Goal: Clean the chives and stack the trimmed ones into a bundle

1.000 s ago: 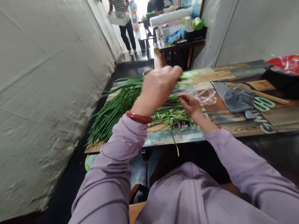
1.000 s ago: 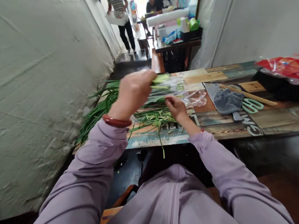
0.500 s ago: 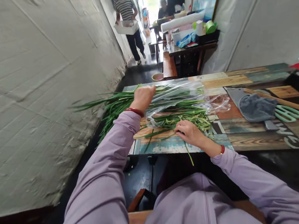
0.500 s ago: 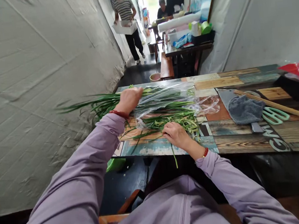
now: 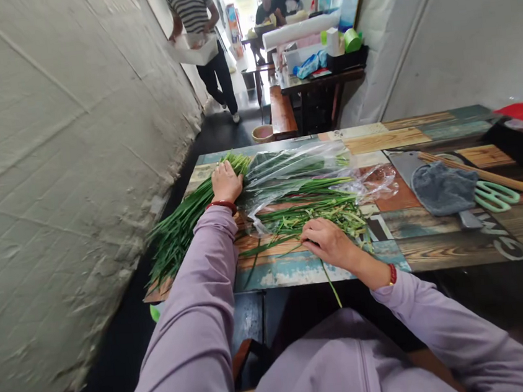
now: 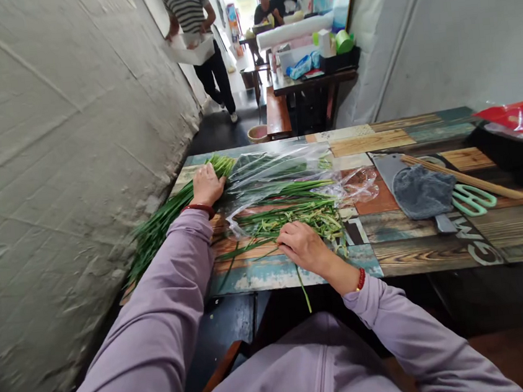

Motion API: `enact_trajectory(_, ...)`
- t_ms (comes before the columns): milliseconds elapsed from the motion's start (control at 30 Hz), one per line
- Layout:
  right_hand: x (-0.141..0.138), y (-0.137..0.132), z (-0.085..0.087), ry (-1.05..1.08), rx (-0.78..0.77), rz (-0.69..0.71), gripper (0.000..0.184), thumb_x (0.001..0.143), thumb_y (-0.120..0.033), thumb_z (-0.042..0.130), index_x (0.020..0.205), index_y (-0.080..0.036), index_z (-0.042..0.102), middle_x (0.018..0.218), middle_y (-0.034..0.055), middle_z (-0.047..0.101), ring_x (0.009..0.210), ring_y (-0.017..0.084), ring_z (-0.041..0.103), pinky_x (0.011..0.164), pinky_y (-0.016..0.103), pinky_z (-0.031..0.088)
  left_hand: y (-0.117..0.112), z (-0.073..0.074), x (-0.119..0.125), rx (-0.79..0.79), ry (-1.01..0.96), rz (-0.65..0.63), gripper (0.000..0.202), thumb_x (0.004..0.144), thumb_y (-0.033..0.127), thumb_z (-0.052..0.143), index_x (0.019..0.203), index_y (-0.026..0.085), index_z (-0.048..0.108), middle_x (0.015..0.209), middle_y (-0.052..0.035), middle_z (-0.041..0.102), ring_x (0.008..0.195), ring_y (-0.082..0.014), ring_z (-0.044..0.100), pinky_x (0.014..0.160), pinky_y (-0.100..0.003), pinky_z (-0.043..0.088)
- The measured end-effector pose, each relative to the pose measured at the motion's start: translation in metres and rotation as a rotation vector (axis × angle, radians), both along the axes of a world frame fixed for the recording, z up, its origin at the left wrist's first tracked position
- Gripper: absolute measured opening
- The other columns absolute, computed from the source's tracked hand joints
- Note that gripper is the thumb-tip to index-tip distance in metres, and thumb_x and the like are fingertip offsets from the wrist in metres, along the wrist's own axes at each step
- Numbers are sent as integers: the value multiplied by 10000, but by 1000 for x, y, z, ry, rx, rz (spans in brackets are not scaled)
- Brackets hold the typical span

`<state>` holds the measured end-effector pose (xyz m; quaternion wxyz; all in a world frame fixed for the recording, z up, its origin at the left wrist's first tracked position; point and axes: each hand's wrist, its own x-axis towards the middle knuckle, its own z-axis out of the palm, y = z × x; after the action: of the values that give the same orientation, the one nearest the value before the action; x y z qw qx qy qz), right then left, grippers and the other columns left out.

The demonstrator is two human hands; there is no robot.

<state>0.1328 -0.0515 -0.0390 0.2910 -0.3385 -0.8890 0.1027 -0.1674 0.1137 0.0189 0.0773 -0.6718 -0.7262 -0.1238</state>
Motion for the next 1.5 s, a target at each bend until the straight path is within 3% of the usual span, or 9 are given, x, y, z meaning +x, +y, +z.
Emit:
enact_trajectory(133,1,0,0,-6,0,4,85,915,-275,621,928,-206,669,994,71,663,923,220,547,826,358,423,-19,14,13,61,-14,-52,687,883,292,527,1490,41,326,1577,-261,302,1468,-377,273,1186,-550,203)
enact_trajectory(300,4,2,-2,-33,10,30,265,846,-446,705,970,-214,676,1010,70,650,929,227,539,835,364,416,-52,26,67,197,-186,-300,562,902,288,519,1433,125,435,1474,-199,464,1388,-315,407,1174,-486,294)
enact_trajectory(467,4,6,-1,-75,48,27,138,898,-304,649,982,-199,679,1029,88,643,954,225,538,855,359,432,-91,5,125,165,-322,-640,417,904,228,513,1308,136,562,1334,-160,589,1268,-267,528,1117,-436,414)
enact_trajectory(600,12,11,1,-192,92,3,143,921,-157,563,873,-180,695,927,95,643,923,223,539,838,348,442,-113,-21,149,44,-335,-801,353,931,178,455,1245,135,611,1287,-155,621,1216,-245,573,1069,-423,473)
enact_trajectory(767,47,19,6,-195,194,-168,187,955,-167,515,972,-210,697,1002,83,657,977,222,556,866,357,443,-127,-41,150,12,-343,-816,300,937,219,498,1199,170,636,1254,-142,635,1184,-249,599,1038,-443,502)
enact_trajectory(867,75,21,6,-89,154,-287,153,921,-186,577,1031,-203,682,1088,100,649,1058,243,561,916,381,454,-135,-42,150,30,-285,-848,276,901,221,570,1161,181,655,1236,-135,630,1183,-265,580,1033,-453,496)
enact_trajectory(1100,124,13,-4,47,61,-428,369,877,-320,663,1215,-176,622,1202,133,642,1146,287,587,965,432,474,-149,-35,152,17,-85,-829,178,907,178,515,949,178,688,1004,-102,636,959,-250,559,868,-415,491)
enact_trajectory(1267,135,9,-13,195,-20,-439,282,898,-387,637,1104,-199,679,1063,92,706,1009,243,651,915,391,501,-152,-35,150,46,-60,-826,150,908,248,547,841,178,662,949,-92,614,920,-238,528,819,-389,453)
enact_trajectory(1500,126,14,-13,80,41,-528,199,928,-360,596,869,-215,719,876,66,707,842,231,625,801,373,468,-156,-33,152,45,-79,-849,290,951,333,520,734,183,641,896,-84,621,880,-223,527,796,-381,420)
